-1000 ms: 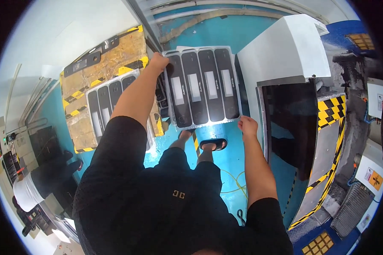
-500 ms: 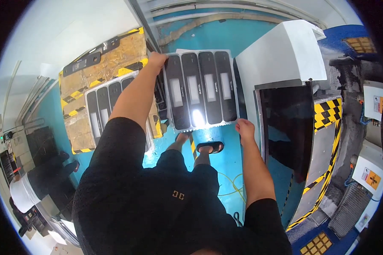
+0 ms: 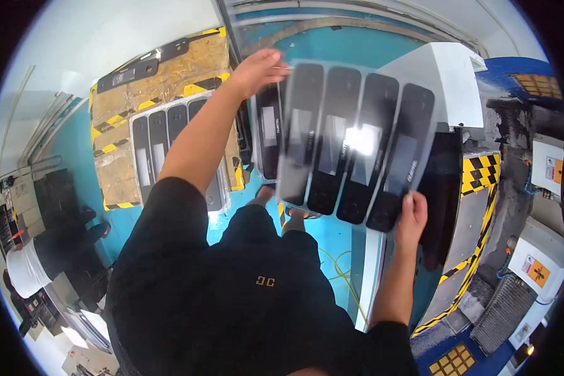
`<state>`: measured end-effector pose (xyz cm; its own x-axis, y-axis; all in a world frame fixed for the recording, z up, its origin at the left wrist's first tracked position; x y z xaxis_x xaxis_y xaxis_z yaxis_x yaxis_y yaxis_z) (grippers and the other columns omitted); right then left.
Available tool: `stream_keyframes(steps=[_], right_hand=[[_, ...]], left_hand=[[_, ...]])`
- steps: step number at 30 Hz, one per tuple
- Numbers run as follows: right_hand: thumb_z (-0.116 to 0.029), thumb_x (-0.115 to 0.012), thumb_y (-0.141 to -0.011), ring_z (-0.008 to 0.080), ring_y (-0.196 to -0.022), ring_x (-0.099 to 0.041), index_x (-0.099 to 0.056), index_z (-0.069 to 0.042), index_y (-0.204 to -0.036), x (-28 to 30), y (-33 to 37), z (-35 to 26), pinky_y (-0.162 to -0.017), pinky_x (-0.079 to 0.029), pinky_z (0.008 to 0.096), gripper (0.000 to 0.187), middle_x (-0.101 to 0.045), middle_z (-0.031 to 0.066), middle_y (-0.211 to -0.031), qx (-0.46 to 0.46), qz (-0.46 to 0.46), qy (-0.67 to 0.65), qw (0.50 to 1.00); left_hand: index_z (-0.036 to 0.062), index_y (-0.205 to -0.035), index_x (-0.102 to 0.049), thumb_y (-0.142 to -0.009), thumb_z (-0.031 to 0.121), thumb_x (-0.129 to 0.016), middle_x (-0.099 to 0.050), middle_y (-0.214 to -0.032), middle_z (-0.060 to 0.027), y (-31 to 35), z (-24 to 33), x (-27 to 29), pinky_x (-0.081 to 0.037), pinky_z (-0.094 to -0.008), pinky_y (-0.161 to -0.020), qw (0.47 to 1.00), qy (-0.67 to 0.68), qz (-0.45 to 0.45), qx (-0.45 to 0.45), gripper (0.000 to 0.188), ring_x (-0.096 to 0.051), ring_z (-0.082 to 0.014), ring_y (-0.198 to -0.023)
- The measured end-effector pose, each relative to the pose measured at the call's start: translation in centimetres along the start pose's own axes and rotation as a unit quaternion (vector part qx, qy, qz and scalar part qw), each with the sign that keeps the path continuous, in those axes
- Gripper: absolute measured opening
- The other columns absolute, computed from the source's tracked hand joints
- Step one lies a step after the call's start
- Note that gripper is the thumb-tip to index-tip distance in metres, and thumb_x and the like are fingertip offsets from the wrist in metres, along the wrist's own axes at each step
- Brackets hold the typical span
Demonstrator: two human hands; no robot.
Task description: The person uses an air nozzle to clear a machine bed, removes a sheet of cut panels by hand, and places it on a stack. After walking to another machine, they repeat the process by clearing the bed with the air nozzle and removing a different sheet of panels.
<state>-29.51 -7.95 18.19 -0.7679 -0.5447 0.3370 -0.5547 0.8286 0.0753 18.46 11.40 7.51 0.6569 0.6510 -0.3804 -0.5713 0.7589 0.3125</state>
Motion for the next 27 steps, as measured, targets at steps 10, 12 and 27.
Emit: stream_keyframes(steps=[10,12,27], right_hand=[[-0.019,-0.054,-0.1,0.0065,-0.08,-0.048,-0.057,-0.005,-0.1,20.9,20.0,-11.8,-0.072,-0.039,0.0237,0.015,-0.054,-0.0022,-0.088,0.023,0.341,0.131,0.93],[-0.025,-0.054,-0.1,0.0093,-0.081,-0.05,-0.057,-0.006,-0.107,23.1,22.7,-14.3,-0.074,-0.041,0.0254,0.02,-0.058,0.0003,-0.09,-0.023,0.369,0.073,0.926],[-0.025,-0.057,-0.098,0.013,-0.073,-0.056,-0.062,-0.002,-0.094,40.0,36.6,-8.6,-0.067,-0.045,0.0286,0.024,-0.06,0.0021,-0.082,-0.163,0.667,0.024,0.726]], left_hand=[[-0.0015,-0.132,-0.046,-0.078,0.05,-0.07,-0.055,-0.131,-0.025,-3.9,-8.5,3.9,-0.045,-0.0447,-0.103,0.744,-0.634,0.168,0.126,0.078,-0.054,-0.0389,-0.123],[-0.003,-0.135,-0.041,-0.075,0.053,-0.074,-0.052,-0.136,-0.0257,-5.5,-11.0,7.1,-0.043,-0.0449,-0.104,0.729,-0.649,0.172,0.134,0.089,-0.051,-0.0393,-0.127],[-0.0048,-0.091,-0.067,-0.083,0.037,-0.072,-0.069,-0.092,-0.0214,-10.7,-12.9,13.2,-0.052,-0.046,-0.072,0.718,-0.686,-0.059,0.102,0.043,-0.068,-0.0335,-0.083]])
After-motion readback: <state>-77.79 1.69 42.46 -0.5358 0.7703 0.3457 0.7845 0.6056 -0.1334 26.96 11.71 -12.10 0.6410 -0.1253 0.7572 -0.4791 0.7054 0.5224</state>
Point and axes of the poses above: each hand's wrist, its own y-axis away from the middle knuckle, its own x-axis out of the back of the hand, z = x × y, the point moved 2 cm from there along -y, towards the middle knuckle
